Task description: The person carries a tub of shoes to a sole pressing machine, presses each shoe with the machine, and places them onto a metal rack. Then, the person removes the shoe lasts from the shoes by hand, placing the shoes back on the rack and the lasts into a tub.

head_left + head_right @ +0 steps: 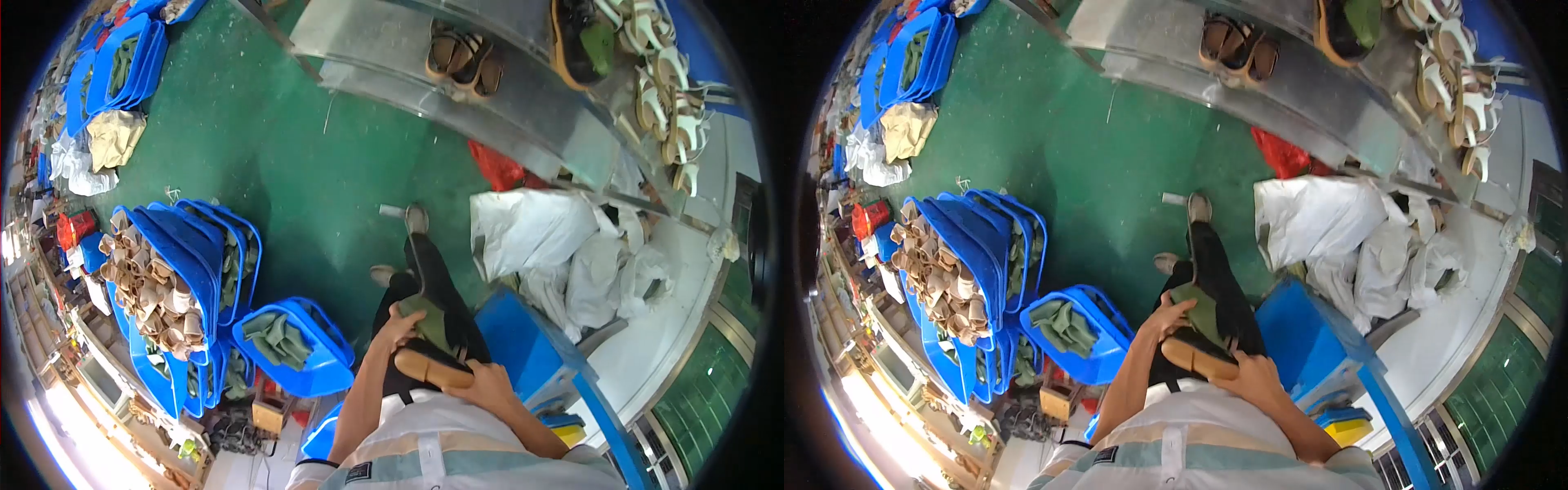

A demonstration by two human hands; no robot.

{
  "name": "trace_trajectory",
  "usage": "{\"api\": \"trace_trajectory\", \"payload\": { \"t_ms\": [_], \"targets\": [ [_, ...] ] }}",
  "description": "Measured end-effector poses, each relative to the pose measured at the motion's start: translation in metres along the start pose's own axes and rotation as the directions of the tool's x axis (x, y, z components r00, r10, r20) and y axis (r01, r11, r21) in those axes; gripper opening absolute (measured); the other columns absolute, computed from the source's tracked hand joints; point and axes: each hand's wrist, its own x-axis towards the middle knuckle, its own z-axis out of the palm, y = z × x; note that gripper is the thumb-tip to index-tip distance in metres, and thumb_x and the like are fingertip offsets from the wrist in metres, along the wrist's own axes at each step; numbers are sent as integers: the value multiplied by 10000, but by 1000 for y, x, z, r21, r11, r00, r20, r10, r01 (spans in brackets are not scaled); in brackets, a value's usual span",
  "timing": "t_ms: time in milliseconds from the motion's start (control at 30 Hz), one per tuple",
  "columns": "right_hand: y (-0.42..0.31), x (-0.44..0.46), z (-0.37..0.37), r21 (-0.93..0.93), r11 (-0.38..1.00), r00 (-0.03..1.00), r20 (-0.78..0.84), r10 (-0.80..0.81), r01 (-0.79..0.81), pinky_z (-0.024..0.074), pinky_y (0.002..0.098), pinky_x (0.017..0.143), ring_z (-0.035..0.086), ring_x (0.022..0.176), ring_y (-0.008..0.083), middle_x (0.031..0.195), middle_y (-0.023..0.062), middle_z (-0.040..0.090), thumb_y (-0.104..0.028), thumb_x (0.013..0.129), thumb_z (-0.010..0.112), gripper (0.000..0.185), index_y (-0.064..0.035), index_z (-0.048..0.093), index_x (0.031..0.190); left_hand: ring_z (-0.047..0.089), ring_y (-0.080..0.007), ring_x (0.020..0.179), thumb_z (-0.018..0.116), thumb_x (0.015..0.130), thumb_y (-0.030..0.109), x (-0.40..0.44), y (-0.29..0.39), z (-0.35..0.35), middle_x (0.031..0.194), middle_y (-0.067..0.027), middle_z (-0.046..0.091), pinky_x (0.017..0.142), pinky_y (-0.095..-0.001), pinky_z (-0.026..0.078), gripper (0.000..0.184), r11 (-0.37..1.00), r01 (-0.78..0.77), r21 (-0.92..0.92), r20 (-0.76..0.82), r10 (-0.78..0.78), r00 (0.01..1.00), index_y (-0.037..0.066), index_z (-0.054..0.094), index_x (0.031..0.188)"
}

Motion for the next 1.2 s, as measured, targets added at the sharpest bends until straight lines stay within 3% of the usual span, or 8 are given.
{"api": "trace_trajectory", "payload": {
  "t_ms": [267, 333, 600, 767, 867, 1000, 1067, 1200],
  "targets": [
    [55, 104, -183, -132, 870, 845, -208, -492, 474, 431, 427, 898, 543, 1021, 360, 1023, 178, 558, -252, 708, 761, 441, -27, 554, 1025, 626, -332, 996, 634, 834, 465, 60, -95, -50, 1186, -189, 529, 803, -428, 565, 614, 809, 174, -561, 20, -196, 980, 116, 396, 1279],
    [71, 169, -227, -668, 687, 773, -262, -577, 286, 399, 476, 968, 466, 1084, 387, 1141, 160, 517, -95, 600, 764, 447, -63, 556, 995, 615, -296, 1006, 608, 841, 484, 52, -114, -67, 1172, -142, 541, 795, -411, 549, 545, 699, 19, -714, -44, -72, 996, 122, 485, 1229],
    [128, 373, -387, -766, 638, 609, -471, -638, 75, 410, 435, 1020, 443, 1233, 402, 1378, 151, 436, 147, 709, 610, 489, -86, 564, 1137, 629, -280, 956, 645, 873, 403, -17, -152, -101, 1131, -137, 563, 741, -391, 537, 587, 479, -333, -812, -438, -123, 890, 219, 263, 1279],
    [162, 448, -397, -548, 836, 773, -543, -329, -29, 391, 409, 1055, 402, 1318, 374, 1471, 183, 367, 71, 789, 597, 684, -93, 386, 1419, 653, -263, 906, 640, 893, 378, -33, -182, -89, 1168, -131, 546, 681, -363, 560, 539, 409, -405, -817, -506, -173, 845, 218, 281, 1262],
    [202, 490, -383, -30, 941, 850, -419, -318, 337, 388, 402, 1052, 431, 1309, 348, 1442, 205, 408, 15, 824, 605, 645, -59, 375, 1422, 638, -265, 953, 637, 896, 349, -52, -200, -79, 1163, -107, 549, 727, -391, 557, 526, 332, -502, -798, -564, -119, 817, 220, 290, 1269],
    [167, 446, -352, -220, 959, 639, -715, -283, 179, 405, 361, 1032, 544, 1197, 287, 1324, 173, 546, -51, 889, 596, 493, -47, 469, 1366, 589, -250, 1064, 612, 898, 317, -117, -291, -67, 1228, -98, 550, 881, -423, 503, 486, 234, -656, -718, -696, -198, 691, 146, 429, 1314],
    [158, 408, -324, -302, 889, 570, -684, -454, 345, 423, 335, 1007, 555, 1177, 248, 1266, 127, 591, -85, 903, 611, 428, -48, 520, 1319, 615, -243, 1003, 610, 881, 288, -167, -332, -60, 1087, -91, 610, 843, -388, 527, 415, 230, -739, -633, -774, -208, 598, 86, 513, 1231],
    [88, 282, -261, 40, 965, 747, -642, -175, 261, 483, 247, 771, 595, 916, 101, 1114, 27, 651, -81, 903, 639, 326, -84, 604, 1227, 599, -223, 877, 616, 869, 253, -212, -408, -45, 1027, -92, 599, 745, -396, 522, 501, 338, -648, -683, -705, -537, 463, 165, 427, 1325]
  ]
}}
